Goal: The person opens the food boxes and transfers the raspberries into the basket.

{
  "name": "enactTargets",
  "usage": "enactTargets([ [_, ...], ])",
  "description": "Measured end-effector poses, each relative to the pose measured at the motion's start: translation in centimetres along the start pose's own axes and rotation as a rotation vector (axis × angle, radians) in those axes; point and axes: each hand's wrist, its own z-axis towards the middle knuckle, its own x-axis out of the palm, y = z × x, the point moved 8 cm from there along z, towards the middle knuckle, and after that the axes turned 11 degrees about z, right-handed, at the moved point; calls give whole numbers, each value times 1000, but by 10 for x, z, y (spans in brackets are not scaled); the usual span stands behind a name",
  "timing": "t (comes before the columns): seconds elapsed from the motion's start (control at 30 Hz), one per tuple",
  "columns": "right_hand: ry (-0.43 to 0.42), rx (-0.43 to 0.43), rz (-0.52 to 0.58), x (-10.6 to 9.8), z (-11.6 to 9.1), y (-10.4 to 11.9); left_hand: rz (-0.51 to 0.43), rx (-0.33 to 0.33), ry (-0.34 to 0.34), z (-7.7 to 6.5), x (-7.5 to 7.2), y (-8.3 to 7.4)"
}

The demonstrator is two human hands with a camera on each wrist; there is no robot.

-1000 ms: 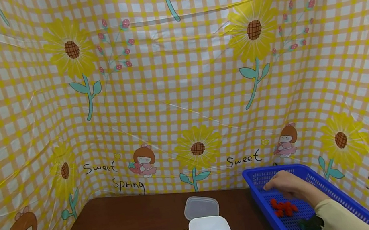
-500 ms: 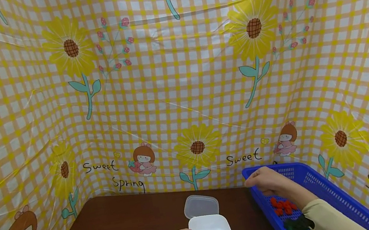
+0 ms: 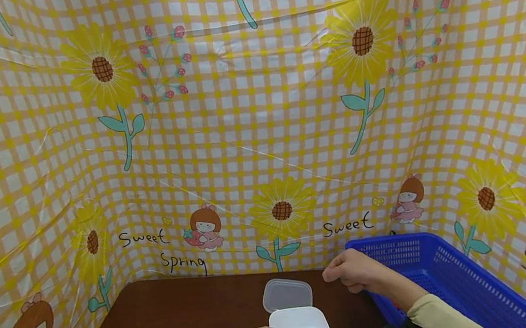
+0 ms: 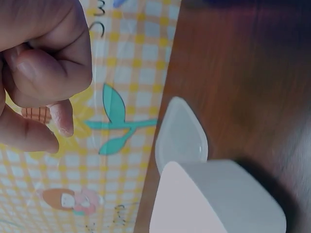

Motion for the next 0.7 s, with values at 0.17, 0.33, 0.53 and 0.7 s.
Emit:
enactTargets([
  [0.17, 14, 18, 14, 21, 7, -6, -1, -13, 9, -1, 1, 1],
  [0.33, 32, 39, 35, 40, 14, -12, -8, -29, 28, 1, 2, 3],
  [0.53, 44, 55, 58, 56, 21, -20, -13, -21, 32, 2, 2, 3],
  [0.7, 49, 51, 56, 71, 25, -21, -10, -17, 32, 3, 1, 2],
])
